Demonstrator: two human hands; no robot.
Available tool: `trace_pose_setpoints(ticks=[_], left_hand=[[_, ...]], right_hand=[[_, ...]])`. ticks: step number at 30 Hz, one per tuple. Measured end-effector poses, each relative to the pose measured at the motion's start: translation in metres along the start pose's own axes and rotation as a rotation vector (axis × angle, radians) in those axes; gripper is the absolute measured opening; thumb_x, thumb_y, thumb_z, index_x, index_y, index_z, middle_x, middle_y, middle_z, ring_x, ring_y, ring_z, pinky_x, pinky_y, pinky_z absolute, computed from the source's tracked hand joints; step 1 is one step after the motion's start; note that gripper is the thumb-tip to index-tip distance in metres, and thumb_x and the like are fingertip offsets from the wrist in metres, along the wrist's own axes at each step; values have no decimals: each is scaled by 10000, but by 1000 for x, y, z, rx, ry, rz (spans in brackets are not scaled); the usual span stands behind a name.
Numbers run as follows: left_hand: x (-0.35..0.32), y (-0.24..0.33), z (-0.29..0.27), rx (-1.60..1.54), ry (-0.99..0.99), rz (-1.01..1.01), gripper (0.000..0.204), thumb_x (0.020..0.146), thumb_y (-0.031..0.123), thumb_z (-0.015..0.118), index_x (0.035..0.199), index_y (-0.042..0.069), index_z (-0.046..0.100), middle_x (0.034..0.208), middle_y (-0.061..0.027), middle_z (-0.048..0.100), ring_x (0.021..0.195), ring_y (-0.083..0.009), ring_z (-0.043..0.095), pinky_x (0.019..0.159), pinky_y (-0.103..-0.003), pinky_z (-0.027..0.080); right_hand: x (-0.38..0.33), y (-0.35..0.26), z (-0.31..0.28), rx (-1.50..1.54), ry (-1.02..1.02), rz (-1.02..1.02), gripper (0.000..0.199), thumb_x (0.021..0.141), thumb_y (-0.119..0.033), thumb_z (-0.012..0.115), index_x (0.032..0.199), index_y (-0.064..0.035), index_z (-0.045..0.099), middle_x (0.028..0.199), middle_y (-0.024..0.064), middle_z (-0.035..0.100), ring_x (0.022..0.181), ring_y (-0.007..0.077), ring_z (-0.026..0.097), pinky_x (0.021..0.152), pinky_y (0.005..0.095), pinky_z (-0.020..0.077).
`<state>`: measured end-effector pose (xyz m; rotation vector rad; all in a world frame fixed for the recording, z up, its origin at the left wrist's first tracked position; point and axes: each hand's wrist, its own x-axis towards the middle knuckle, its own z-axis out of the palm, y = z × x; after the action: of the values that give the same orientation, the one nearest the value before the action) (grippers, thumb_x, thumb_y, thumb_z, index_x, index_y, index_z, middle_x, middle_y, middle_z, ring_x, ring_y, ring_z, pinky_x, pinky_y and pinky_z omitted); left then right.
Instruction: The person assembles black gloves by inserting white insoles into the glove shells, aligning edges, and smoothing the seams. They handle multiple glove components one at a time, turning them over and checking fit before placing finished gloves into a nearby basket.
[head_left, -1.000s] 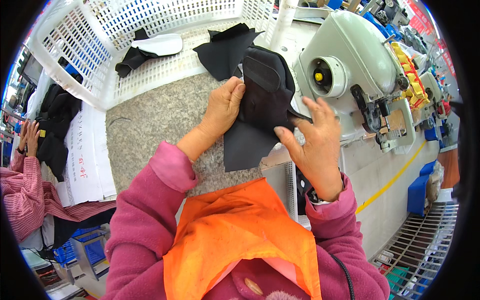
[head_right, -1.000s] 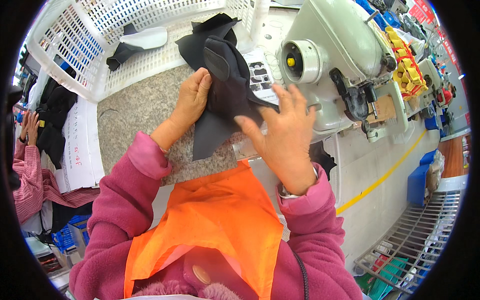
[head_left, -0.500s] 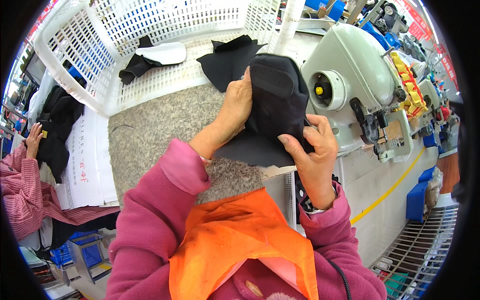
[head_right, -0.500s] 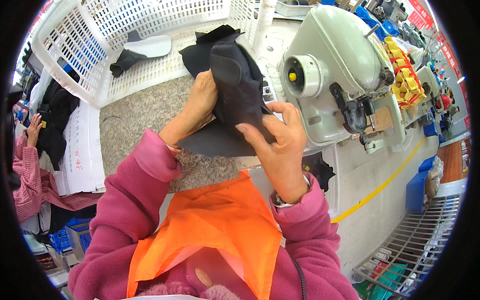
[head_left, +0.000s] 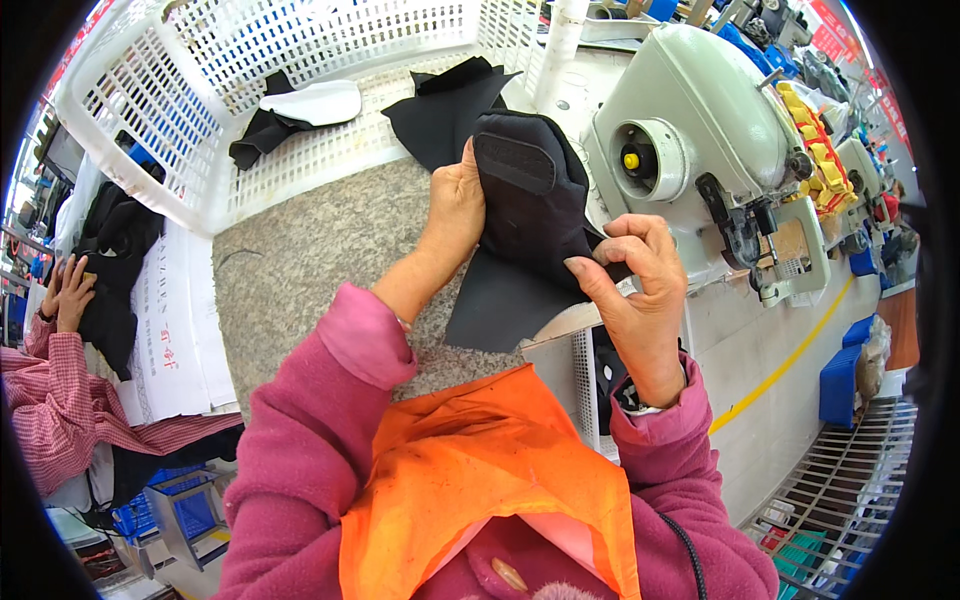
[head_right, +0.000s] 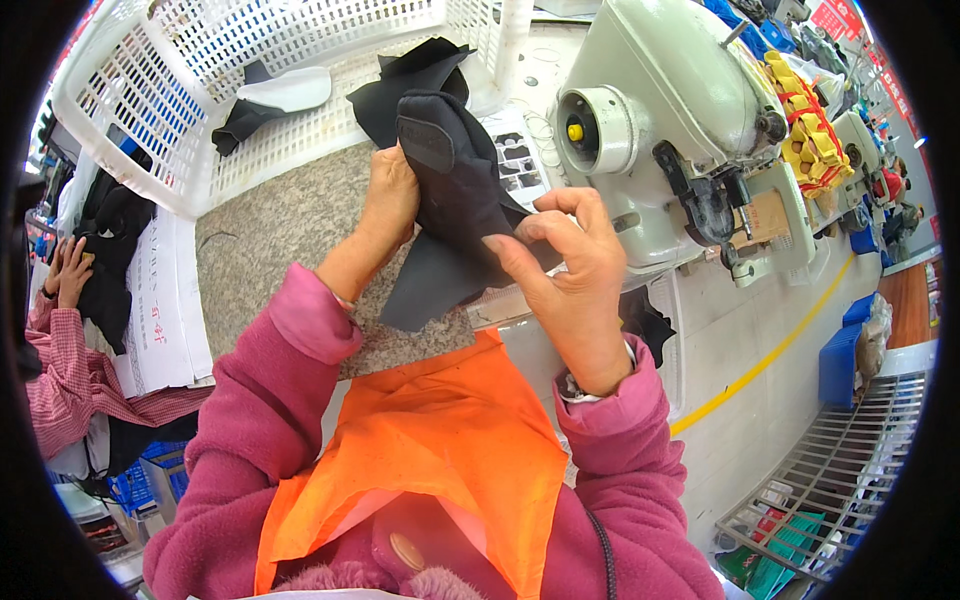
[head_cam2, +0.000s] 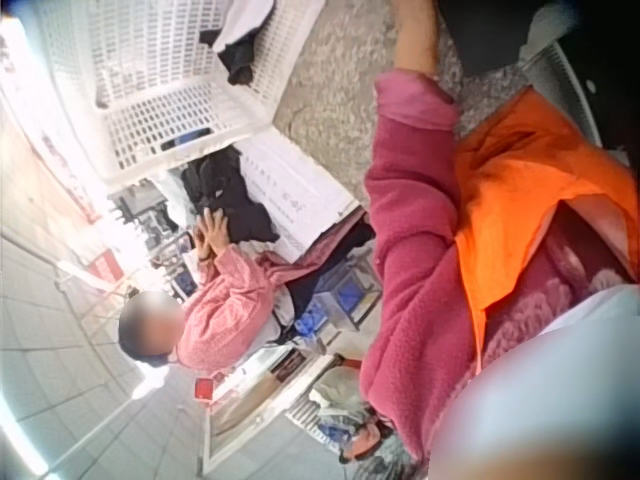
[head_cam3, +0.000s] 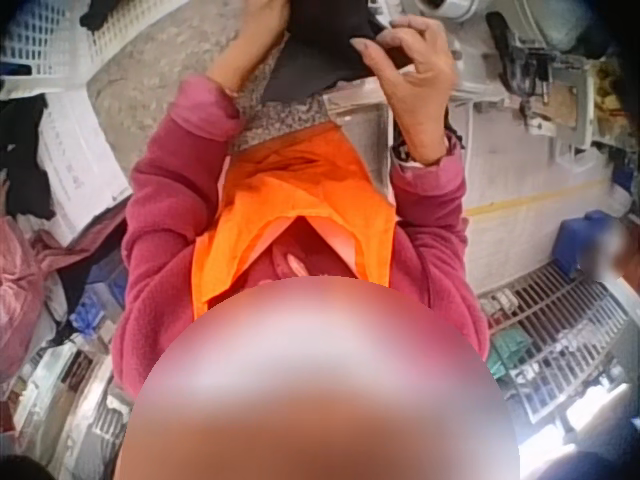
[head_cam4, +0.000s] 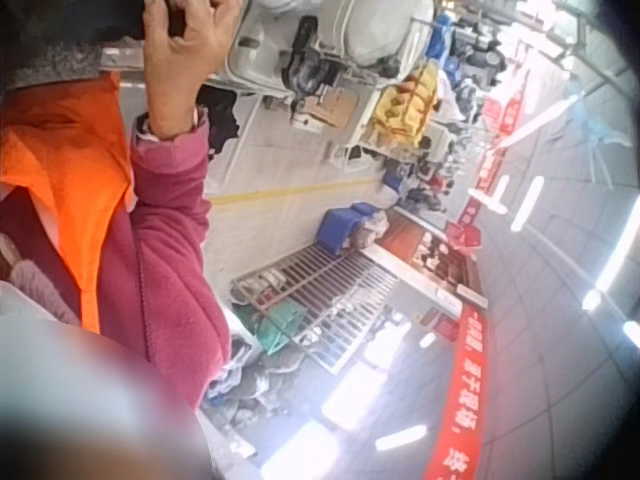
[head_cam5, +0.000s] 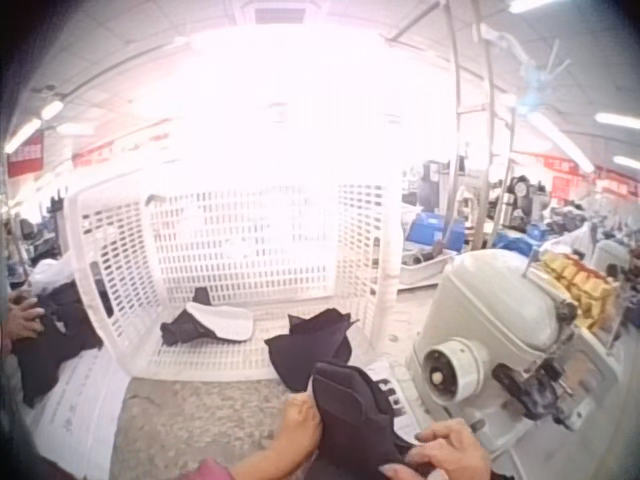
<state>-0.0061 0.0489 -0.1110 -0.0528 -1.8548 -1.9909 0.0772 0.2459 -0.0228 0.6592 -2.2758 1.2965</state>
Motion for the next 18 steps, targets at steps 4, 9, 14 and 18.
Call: trace_pose_setpoints(ticks=[4, 9, 14, 18], left_hand=[[-4, 6, 1, 67, 74, 33, 731, 1017, 490, 300, 573, -67, 466, 500, 2, 398, 516, -86, 330, 470, -300, 334], [-9, 11, 4, 110, 129, 96, 742, 1017, 503, 246, 575, -66, 423, 481, -45, 388, 504, -109, 335, 472, -340, 327], [-12, 12, 2, 189, 98, 207, 714, 1027, 456, 254, 559, -64, 393, 453, -84, 380, 474, -124, 336, 461, -369, 317], [-10, 9, 0, 215, 71, 252, 688, 1033, 414, 289, 548, -65, 388, 441, -100, 354, 444, -138, 327, 444, -371, 312]], right_hand=[[2, 4, 5, -173, 67, -137, 245, 637, -45, 818, 721, -35, 589, 859, 89, 544, 770, 237, 557, 654, 319, 445], [0, 8, 8, -284, 145, -151, 250, 643, -69, 830, 776, -21, 623, 849, 70, 517, 708, 191, 518, 582, 282, 416], [-4, 3, 2, -339, 109, -21, 257, 699, -133, 807, 894, -18, 686, 849, 72, 517, 698, 190, 516, 580, 289, 410], [-6, -1, 2, -412, 110, -9, 276, 697, -210, 802, 880, -37, 689, 866, 87, 532, 737, 258, 531, 613, 362, 415]])
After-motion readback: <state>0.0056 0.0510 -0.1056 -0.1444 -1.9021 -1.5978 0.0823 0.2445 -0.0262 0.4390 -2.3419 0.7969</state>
